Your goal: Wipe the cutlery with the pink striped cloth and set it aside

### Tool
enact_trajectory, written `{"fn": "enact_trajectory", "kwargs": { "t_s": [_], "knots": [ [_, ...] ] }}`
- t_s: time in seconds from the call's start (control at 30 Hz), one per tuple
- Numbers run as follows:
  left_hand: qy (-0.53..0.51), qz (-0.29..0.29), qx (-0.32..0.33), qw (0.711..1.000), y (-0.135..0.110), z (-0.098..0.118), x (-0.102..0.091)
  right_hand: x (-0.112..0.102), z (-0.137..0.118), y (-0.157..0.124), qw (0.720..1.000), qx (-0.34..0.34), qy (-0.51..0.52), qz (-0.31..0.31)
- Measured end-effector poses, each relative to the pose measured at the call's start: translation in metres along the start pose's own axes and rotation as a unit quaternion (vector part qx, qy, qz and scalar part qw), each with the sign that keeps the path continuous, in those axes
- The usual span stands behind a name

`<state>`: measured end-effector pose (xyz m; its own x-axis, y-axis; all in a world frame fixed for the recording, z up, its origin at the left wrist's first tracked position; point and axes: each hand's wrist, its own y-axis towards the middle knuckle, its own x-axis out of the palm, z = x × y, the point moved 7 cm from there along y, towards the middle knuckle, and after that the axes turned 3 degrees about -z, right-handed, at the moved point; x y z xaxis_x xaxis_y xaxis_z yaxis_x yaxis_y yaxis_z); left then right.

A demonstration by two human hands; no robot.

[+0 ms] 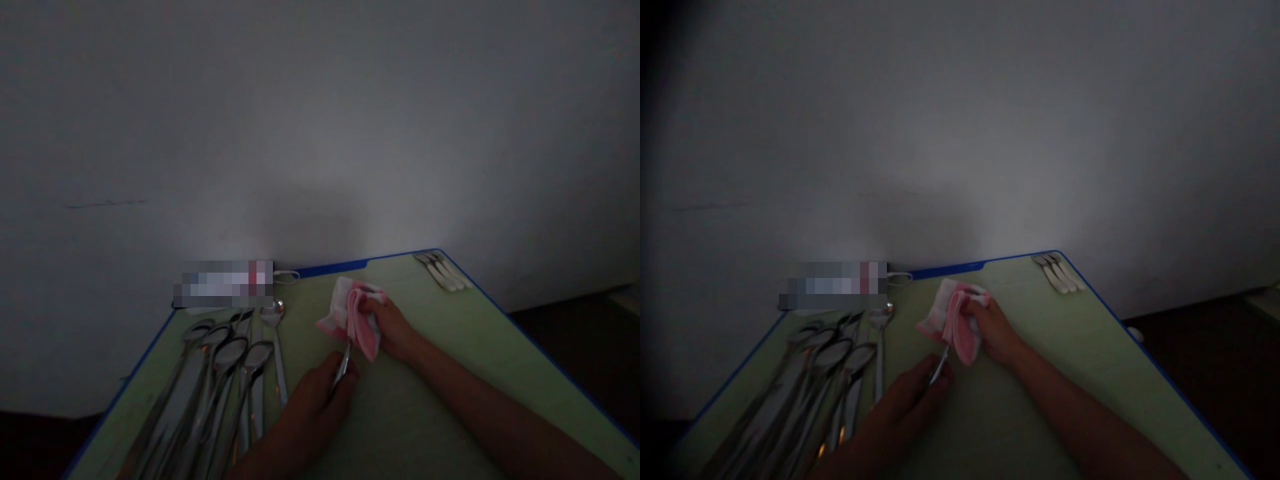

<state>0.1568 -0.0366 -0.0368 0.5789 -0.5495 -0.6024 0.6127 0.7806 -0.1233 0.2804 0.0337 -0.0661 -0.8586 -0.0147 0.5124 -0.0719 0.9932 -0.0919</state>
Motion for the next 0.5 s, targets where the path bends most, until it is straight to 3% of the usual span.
{"fn": "enact_trajectory", "kwargs": {
  "t_s": [0.5],
  "knots": [
    [-0.01, 0.001, -0.007, 1.0, -0.0024, 0.0031, -0.0018, 0.0002, -0.0008, -0.0018, 0.999, 0.014, 0.03, 0.027]
  ]
}}
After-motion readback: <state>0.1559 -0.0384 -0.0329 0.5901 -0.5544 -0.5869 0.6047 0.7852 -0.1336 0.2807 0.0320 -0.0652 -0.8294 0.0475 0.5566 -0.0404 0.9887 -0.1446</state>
